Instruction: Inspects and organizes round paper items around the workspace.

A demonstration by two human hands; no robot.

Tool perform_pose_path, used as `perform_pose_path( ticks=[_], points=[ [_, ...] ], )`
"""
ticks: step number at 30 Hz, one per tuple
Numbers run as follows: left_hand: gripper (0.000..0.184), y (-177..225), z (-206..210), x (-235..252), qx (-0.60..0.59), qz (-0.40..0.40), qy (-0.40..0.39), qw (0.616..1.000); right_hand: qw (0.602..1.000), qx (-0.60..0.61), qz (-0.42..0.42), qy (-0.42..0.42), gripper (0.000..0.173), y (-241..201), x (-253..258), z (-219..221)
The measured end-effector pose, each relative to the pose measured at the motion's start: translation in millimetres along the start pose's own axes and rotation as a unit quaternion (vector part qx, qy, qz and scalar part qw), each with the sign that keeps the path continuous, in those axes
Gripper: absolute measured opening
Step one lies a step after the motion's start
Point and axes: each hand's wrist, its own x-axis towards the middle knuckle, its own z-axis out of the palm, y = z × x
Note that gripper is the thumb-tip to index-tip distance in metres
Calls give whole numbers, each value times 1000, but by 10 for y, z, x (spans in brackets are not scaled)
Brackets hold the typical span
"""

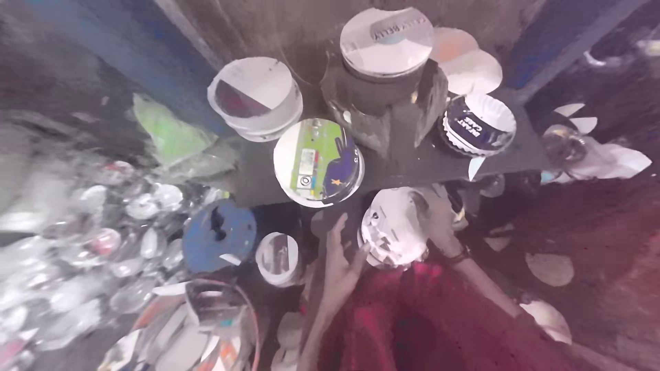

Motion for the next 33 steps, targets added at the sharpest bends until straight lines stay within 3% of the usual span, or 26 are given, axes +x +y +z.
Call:
perform_pose_path(
  ticks=[3, 5, 7, 10, 14, 17, 20, 23, 26, 28, 31, 33],
  points=[
    [76, -14, 20, 20, 22, 21, -7, 1000, 995, 91, 10, -41, 19, -143, -100, -77],
    [52, 8, 38, 57, 20, 6, -12, 1000, 989, 123, -32, -74, 29, -201, -155, -22],
    [28, 12, 19, 75, 45, -15, 18, 999, 990, 11, -83, -113, 34, -167, -124, 30],
    [26, 8, -134, 54, 62, -21, 106, 992, 970, -120, -32, -209, 46, -12, 68, 60],
    [21, -12, -314, 24, -76, -30, 162, 983, 995, 34, -26, -92, 23, -70, 72, -14],
    [25, -71, -317, -35, -84, 12, 90, 992, 954, 256, 35, -153, 17, -270, -65, 12],
    [44, -109, -269, -56, -114, 40, -54, 991, 909, 311, 27, -276, 28, -502, -105, -48],
    [38, -108, -244, -145, -154, 10, -166, 974, 947, 223, -84, -214, 37, -756, 164, -164],
    [38, -129, -249, -200, -193, -3, -255, 948, 969, 115, -200, -92, 22, -1091, 657, -102],
    [37, -118, -272, -228, -199, 13, -232, 952, 965, 56, -248, -68, 25, -1311, 1009, 57],
    [35, -55, -445, -274, -193, 57, -101, 974, 953, -76, -267, -122, 55, -1514, 1382, 352],
    [33, 8, -606, -312, -214, 68, 10, 974, 944, -133, -262, -147, 50, -1519, 1521, 547]
  ],
)
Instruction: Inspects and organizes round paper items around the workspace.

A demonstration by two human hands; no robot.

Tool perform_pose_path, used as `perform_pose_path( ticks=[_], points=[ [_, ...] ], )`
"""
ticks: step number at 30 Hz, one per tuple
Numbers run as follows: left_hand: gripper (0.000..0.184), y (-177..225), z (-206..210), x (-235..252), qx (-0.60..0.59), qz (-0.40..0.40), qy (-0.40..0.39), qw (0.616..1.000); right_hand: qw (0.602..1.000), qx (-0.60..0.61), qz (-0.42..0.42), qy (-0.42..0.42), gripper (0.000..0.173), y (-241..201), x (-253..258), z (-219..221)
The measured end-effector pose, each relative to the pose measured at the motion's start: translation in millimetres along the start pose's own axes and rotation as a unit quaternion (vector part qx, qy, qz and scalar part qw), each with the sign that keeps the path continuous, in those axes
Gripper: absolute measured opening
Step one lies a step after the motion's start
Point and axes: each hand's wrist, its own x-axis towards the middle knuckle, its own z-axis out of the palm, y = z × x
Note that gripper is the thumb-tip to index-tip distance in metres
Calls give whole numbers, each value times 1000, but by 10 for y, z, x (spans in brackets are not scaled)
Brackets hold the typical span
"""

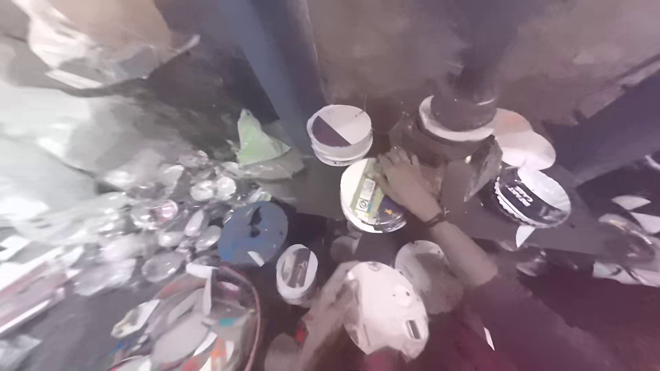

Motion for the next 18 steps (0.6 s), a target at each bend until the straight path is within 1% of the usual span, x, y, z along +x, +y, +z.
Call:
perform_pose_path(
  ticks=[2, 4, 5, 6, 7, 8, 9, 10, 11, 12, 13, 14, 15, 16, 17, 18],
  points=[
    [30, 139, -114, -12, -13, 25, 79, 996, 1000, 3, -5, 15, 43, 11, 58, 10],
    [27, 208, -221, -19, -22, 46, 114, 992, 995, 49, -15, 89, 32, -12, -5, -77],
    [26, 218, -260, -9, -20, 61, 115, 991, 987, 93, -14, 132, 27, -49, -72, -124],
    [27, 220, -308, 16, -16, 79, 94, 992, 973, 150, -12, 176, 21, -122, -146, -169],
    [30, 230, -333, 45, -12, 94, 78, 992, 956, 219, -10, 195, 15, -209, -239, -192],
    [31, 264, -326, 64, 1, 99, 79, 992, 943, 280, -12, 181, 12, -325, -371, -210],
    [28, 308, -307, 83, 25, 101, 96, 990, 935, 322, -15, 147, 13, -454, -513, -212],
    [27, 341, -325, 100, 49, 108, 99, 988, 935, 337, -22, 103, 15, -556, -630, -204],
    [25, 371, -368, 104, 85, 121, 99, 984, 938, 337, -35, 68, 17, -606, -700, -184],
    [24, 400, -454, 80, 138, 131, 93, 977, 944, 321, -46, 64, 20, -601, -712, -160],
    [24, 439, -569, 27, 207, 132, 86, 966, 953, 286, -50, 87, 20, -555, -675, -142],
    [24, 510, -683, -62, 290, 113, 75, 947, 961, 249, -44, 113, 19, -479, -599, -129],
    [24, 620, -742, -162, 376, 67, 69, 922, 968, 212, -39, 125, 19, -379, -491, -120],
    [26, 731, -753, -239, 443, -11, 50, 895, 977, 171, -33, 121, 23, -270, -364, -104],
    [28, 779, -778, -287, 478, -86, 19, 874, 986, 129, -26, 98, 34, -170, -239, -76],
    [30, 749, -847, -337, 492, -136, -13, 860, 994, 89, -19, 63, 46, -78, -119, -24]
  ],
)
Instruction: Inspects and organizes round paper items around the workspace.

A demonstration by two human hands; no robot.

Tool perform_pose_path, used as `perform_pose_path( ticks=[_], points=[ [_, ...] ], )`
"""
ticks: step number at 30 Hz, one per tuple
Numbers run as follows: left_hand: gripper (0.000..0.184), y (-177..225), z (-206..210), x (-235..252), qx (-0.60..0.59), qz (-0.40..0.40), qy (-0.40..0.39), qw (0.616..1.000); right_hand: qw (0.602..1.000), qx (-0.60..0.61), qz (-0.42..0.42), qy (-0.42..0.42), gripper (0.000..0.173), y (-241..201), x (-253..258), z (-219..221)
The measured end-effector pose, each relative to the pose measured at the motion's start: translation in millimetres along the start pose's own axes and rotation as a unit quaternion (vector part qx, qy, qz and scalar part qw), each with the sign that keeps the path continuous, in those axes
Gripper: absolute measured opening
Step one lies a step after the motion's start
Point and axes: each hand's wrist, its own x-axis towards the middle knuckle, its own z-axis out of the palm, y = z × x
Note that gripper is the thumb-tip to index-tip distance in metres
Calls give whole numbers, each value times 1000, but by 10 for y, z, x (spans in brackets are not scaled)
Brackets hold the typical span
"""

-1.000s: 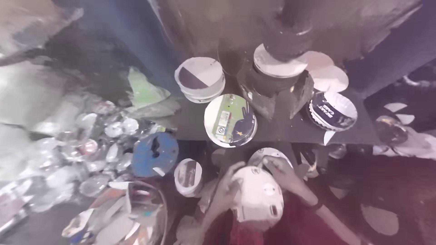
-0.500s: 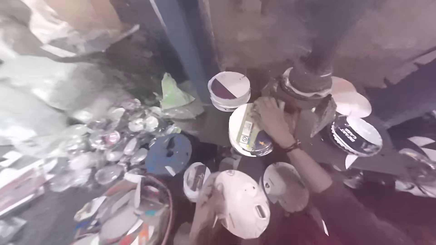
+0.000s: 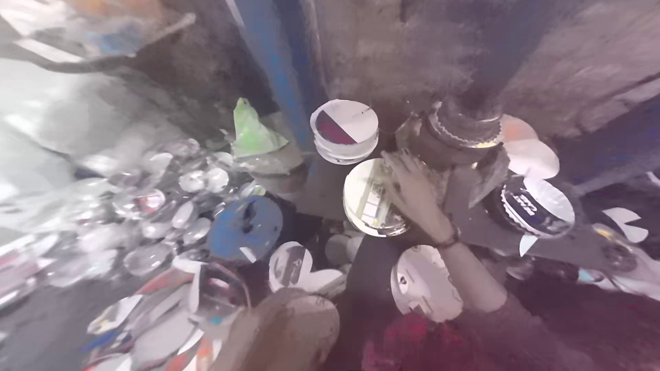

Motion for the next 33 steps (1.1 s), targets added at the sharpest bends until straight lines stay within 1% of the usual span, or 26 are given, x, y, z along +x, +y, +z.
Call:
perform_pose_path(
  ticks=[1, 2, 4, 5, 6, 7, 8, 9, 10, 12, 14, 15, 16, 17, 19, 20, 23, 25, 26, 27, 28, 29, 31, 32, 33],
  points=[
    [31, -76, 12, -31, -4, -13, -31, 999, 999, -33, 11, -38, 54, 74, 85, 52],
    [31, -129, 25, -58, -29, -7, -45, 999, 997, -49, 19, -61, 56, 113, 137, 90],
    [33, -207, 53, -93, -98, 20, -42, 994, 998, -40, 23, -43, 48, 102, 175, 64],
    [35, -247, 79, -96, -117, 46, -28, 992, 1000, -15, 19, -7, 42, 81, 153, 6],
    [35, -275, 111, -81, -128, 95, 1, 987, 999, 25, 13, 40, 35, 57, 103, -57],
    [33, -234, 112, -29, -161, 148, 22, 976, 994, 78, 10, 79, 26, 11, 44, -128],
    [32, -165, 109, 46, -199, 193, 35, 960, 985, 143, 11, 99, 19, -48, -21, -176],
    [32, -92, 116, 133, -231, 225, 47, 945, 975, 202, 10, 96, 13, -125, -94, -198],
    [29, -34, 137, 213, -255, 241, 58, 935, 967, 244, 10, 76, 11, -230, -190, -194],
    [27, 34, 190, 343, -261, 252, 97, 927, 964, 267, 1, 20, 14, -451, -393, -138],
    [26, -5, 204, 407, -223, 238, 159, 932, 965, 260, -29, 9, 18, -485, -456, -74],
    [27, -42, 176, 399, -211, 232, 172, 934, 966, 254, -35, 12, 18, -458, -427, -70],
    [26, -66, 133, 375, -216, 234, 164, 934, 966, 257, -32, -1, 18, -435, -384, -69],
    [25, -88, 97, 339, -234, 241, 136, 932, 963, 267, -28, -29, 18, -453, -360, -72],
    [20, -93, 78, 241, -274, 235, 90, 928, 949, 304, -39, -75, 19, -638, -382, -27],
    [18, -88, 90, 180, -281, 220, 84, 930, 941, 320, -52, -96, 19, -739, -409, -7],
    [19, -91, 93, 11, -275, 176, 104, 940, 921, 354, -110, -116, 18, -835, -401, 67],
    [18, -61, 107, -69, -295, 141, 118, 938, 913, 359, -146, -127, 18, -850, -396, 85],
    [20, -63, 103, -88, -291, 135, 138, 937, 913, 353, -161, -130, 17, -873, -401, 81],
    [23, -59, 60, -107, -253, 117, 146, 949, 917, 336, -169, -131, 17, -891, -401, 64],
    [27, -49, -3, -132, -203, 87, 144, 965, 931, 305, -165, -118, 18, -891, -397, 46],
    [28, -55, -59, -160, -154, 57, 133, 977, 950, 260, -146, -89, 20, -856, -375, 34],
    [28, -157, -107, -202, -70, 11, 103, 992, 986, 142, -75, -41, 25, -661, -226, -4],
    [28, -189, -111, -216, -39, -9, 90, 995, 996, 79, -38, -33, 30, -509, -119, -10],
    [28, -204, -113, -228, -18, -30, 71, 997, 999, 21, -1, -42, 37, -351, -21, -1]
  ],
)
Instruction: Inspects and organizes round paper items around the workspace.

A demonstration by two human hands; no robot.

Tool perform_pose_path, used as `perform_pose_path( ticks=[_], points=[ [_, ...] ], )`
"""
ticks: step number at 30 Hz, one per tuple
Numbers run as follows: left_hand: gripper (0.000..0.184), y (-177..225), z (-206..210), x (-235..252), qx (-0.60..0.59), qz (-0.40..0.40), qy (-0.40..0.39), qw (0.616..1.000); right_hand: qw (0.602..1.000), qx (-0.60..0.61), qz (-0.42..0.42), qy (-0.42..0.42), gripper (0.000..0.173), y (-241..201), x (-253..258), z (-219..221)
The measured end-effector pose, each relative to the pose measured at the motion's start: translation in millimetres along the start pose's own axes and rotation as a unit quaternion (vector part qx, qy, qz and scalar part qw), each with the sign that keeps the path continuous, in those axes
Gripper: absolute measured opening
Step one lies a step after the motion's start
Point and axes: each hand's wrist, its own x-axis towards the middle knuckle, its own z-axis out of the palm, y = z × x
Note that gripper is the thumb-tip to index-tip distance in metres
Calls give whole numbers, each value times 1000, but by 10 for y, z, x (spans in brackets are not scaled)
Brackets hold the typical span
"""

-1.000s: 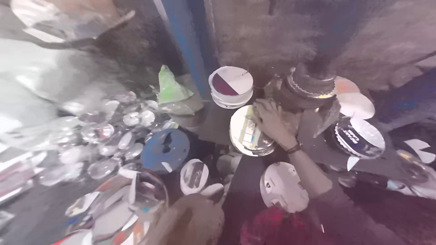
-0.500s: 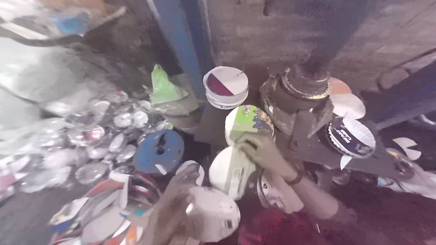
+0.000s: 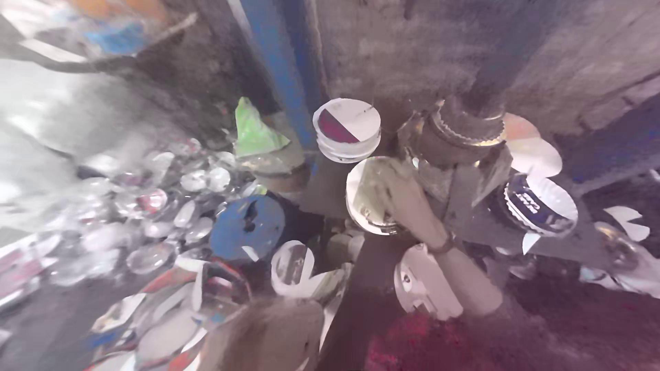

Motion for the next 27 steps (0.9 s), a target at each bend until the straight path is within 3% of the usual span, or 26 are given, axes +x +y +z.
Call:
perform_pose_path(
  ticks=[3, 7, 10, 13, 16, 20, 24, 27],
  points=[
    [32, 5, -10, 20, 23, -41, -49, 998, 993, -98, 59, -35, 51, 302, 163, 32],
    [34, 23, 5, 46, 14, -21, -39, 999, 996, -79, 44, 14, 46, 339, 124, -21],
    [36, 4, -2, 122, -142, 110, -3, 984, 990, 42, 39, 128, 26, 351, 68, -195],
    [26, 164, 143, 160, -336, 192, 56, 920, 974, 141, 16, 179, 18, 381, -15, -278],
    [21, 346, 440, 323, -453, 193, 95, 865, 969, 228, 42, 80, 18, 79, -253, -200],
    [21, 391, 715, 507, -451, 195, 117, 863, 944, 320, 24, -70, 17, -352, -602, 32],
    [18, 302, 668, 461, -412, 195, 128, 881, 924, 365, -29, -112, 17, -356, -663, 78],
    [20, 217, 532, 365, -350, 189, 144, 906, 941, 315, -59, -105, 20, -342, -579, -31]
  ],
)
